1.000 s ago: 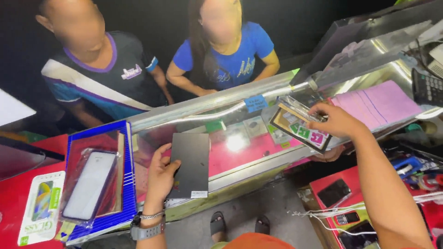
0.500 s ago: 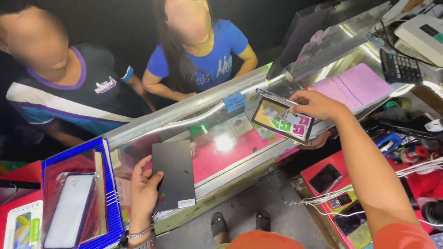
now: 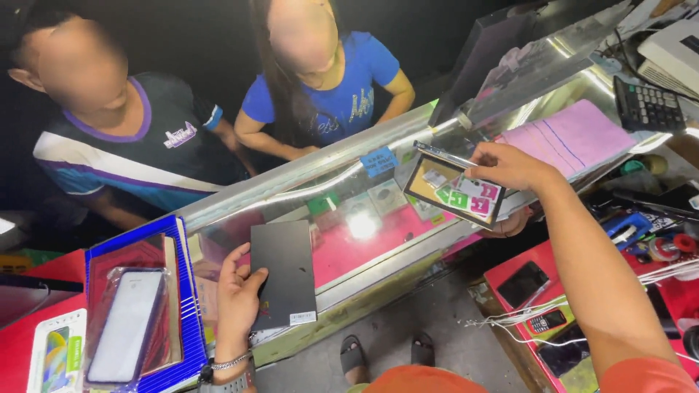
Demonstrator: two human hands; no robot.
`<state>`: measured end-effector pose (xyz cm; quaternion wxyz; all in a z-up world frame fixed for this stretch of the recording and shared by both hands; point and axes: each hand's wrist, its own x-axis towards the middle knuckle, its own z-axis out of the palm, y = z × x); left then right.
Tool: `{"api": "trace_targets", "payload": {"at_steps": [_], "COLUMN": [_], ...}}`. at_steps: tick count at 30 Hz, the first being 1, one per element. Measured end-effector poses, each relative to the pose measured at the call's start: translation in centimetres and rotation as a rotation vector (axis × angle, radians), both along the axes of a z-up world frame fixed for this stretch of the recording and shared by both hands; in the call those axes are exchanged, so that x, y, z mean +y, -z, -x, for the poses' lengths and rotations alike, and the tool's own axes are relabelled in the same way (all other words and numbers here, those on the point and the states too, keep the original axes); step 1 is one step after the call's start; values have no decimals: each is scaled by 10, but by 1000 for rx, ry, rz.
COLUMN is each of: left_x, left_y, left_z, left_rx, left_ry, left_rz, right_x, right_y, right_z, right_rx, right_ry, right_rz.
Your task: Applying individual protective glass covers to the camera lenses of a pink smartphone at a service counter.
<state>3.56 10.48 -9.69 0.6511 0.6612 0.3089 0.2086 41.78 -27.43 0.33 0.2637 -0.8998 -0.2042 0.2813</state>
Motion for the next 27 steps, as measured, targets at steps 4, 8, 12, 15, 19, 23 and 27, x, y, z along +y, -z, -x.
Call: {"api": "trace_targets", "payload": {"at_steps": [4,8,12,15,19,23,27], "left_x": [0,0,0,2,7,4,5], "left_y": [-1,0,2,4,4,-49,-61], "left_z": [0,0,0,1,2,-1,-10], "left_rx": [20,7,5,-10,-35,283,739], "left_ry": [5,11,8,13,3,12,154], "left_rz": [-34,-27,-30,-23,42,-80,-882], "right_x": [0,-1,-1,-1,-2,-4,-6], "right_y": [2,4,4,4,3,-7,-14], "right_z": [-1,-1,-1,-1,0,1,0], "right_rx": [-19,-12,-7,-11,-4,4,34], "right_ry": [-2,5,14,12,-2,2,1], "right_rz": [23,9,-3,1,8,-1,6]}}
